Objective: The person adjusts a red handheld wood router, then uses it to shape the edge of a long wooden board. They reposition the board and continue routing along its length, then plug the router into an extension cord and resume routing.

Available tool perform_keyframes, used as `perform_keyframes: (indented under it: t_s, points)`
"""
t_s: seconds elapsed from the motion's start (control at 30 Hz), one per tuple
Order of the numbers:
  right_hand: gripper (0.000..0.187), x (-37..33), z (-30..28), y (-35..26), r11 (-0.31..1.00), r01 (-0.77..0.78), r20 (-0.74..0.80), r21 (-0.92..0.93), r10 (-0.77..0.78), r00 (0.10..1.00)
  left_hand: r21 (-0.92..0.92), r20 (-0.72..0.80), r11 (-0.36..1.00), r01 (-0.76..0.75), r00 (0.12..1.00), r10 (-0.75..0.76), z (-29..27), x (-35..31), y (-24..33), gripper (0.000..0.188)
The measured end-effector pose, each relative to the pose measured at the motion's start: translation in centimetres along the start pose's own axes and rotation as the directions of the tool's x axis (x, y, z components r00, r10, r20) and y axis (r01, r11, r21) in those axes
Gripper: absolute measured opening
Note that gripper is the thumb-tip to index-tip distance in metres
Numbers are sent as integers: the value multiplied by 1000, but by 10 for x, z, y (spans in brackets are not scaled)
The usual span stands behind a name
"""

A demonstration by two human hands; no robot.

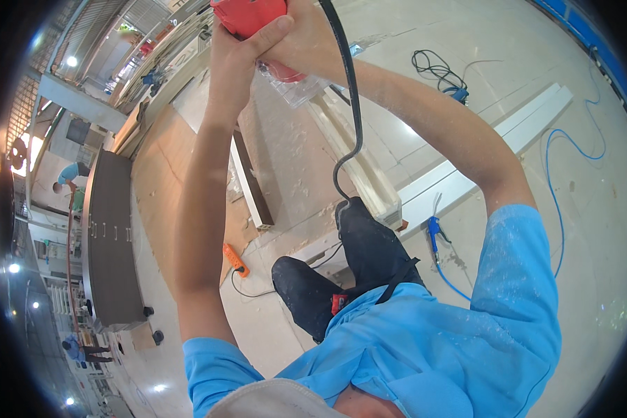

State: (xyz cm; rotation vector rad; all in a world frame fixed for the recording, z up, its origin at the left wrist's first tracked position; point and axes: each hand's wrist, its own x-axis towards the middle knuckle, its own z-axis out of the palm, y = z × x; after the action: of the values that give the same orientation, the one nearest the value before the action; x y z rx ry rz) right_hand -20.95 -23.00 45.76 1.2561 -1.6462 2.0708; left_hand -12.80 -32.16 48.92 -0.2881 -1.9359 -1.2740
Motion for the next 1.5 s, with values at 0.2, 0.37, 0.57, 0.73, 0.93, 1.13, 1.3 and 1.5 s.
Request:
perform_keyframes:
  t_s: [0.2,0.37,0.57,0.73,0.93,1.13,1.3,1.5]
  points:
    - [55,7,4,8,999,-19,13,-50,20,1000,-17,-50,991,131,990,-132,-2,6,1,59]
    - [62,7,3,16,998,-50,63,-33,52,997,-114,11,977,178,984,-178,-9,3,2,43]
    - [72,1,-2,30,989,-139,88,-56,144,986,-56,-18,994,89,996,-90,-9,-2,-9,35]
    - [90,5,-12,32,994,-80,259,-79,97,961,-124,45,990,74,997,-68,-16,0,-20,81]
    - [89,13,-5,19,987,-158,263,-10,155,952,-101,46,975,199,980,-195,-25,-6,-19,73]
    - [72,7,1,11,994,-83,175,70,70,982,-317,-9,930,186,980,-200,-22,-1,-17,52]
    - [72,9,2,19,999,-30,167,27,25,986,-661,-78,745,89,979,-186,-25,38,-28,40]
    - [75,13,12,20,986,-146,102,85,137,985,-627,-23,747,222,953,-302,-28,63,-27,32]
